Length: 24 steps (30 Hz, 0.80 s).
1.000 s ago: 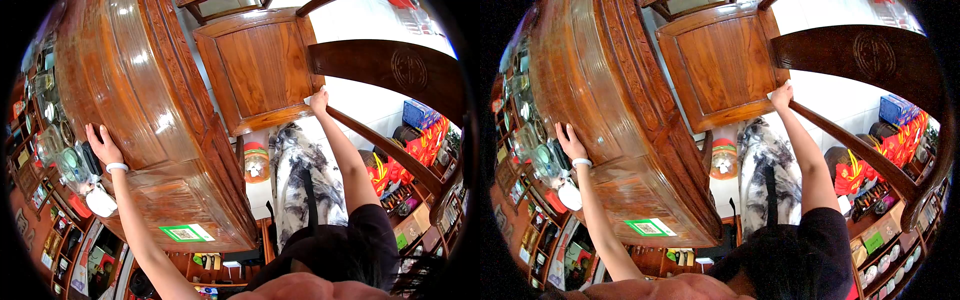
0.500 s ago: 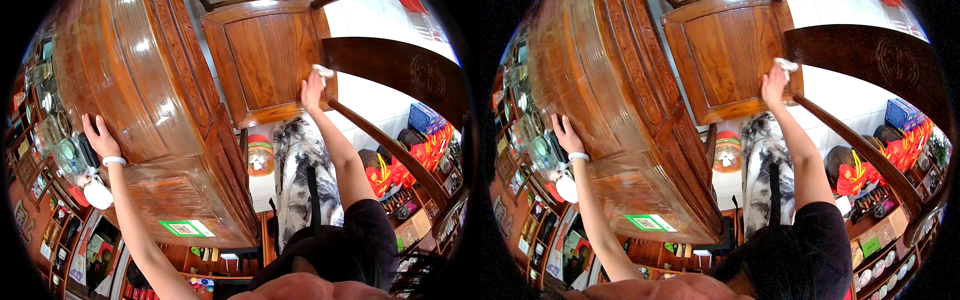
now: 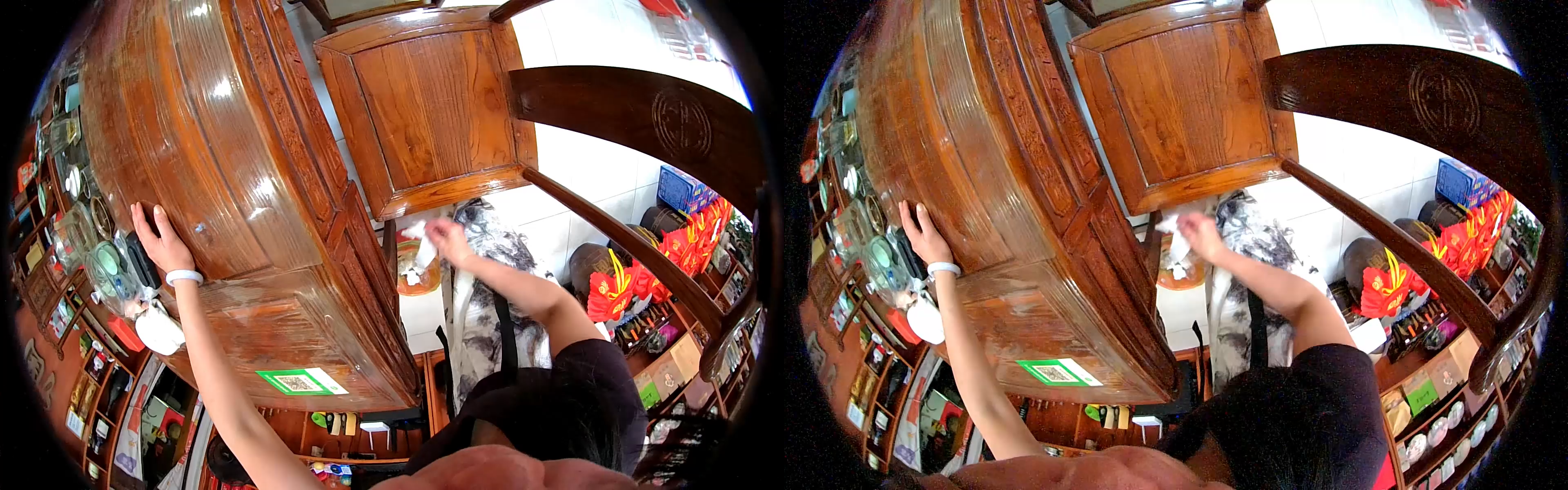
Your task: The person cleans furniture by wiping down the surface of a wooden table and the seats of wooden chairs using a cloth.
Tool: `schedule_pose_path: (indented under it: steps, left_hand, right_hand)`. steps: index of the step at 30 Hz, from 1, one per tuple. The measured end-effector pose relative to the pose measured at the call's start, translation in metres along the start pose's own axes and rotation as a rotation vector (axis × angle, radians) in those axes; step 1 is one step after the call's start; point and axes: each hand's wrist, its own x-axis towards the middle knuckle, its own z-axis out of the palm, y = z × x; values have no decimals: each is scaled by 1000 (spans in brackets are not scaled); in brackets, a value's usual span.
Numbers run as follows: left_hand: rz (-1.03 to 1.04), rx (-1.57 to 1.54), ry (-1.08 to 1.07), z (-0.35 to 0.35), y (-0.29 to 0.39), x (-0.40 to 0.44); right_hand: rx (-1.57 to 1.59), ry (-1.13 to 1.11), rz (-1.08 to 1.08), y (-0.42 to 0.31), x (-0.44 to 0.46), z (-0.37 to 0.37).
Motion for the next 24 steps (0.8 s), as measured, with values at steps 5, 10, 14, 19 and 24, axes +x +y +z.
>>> schedule_pose_path:
  steps: [5,10,14,19,24]
  left_hand:
    - [0,-19,-4,-2,3,0]
    - [7,5,-9,-2,1,0]
    - [9,1,-11,-1,-1,1]
    - [-5,3,-18,-2,-2,0]
    - [-6,1,-12,-1,1,0]
  right_hand:
    - [652,123,269,-35,90,-103]
    - [1359,-163,253,-69,105,-148]
    - [959,-13,429,-62,115,-155]
    - [248,567,323,7,120,-172]
    - [-574,290,-674,-63,137,-151]
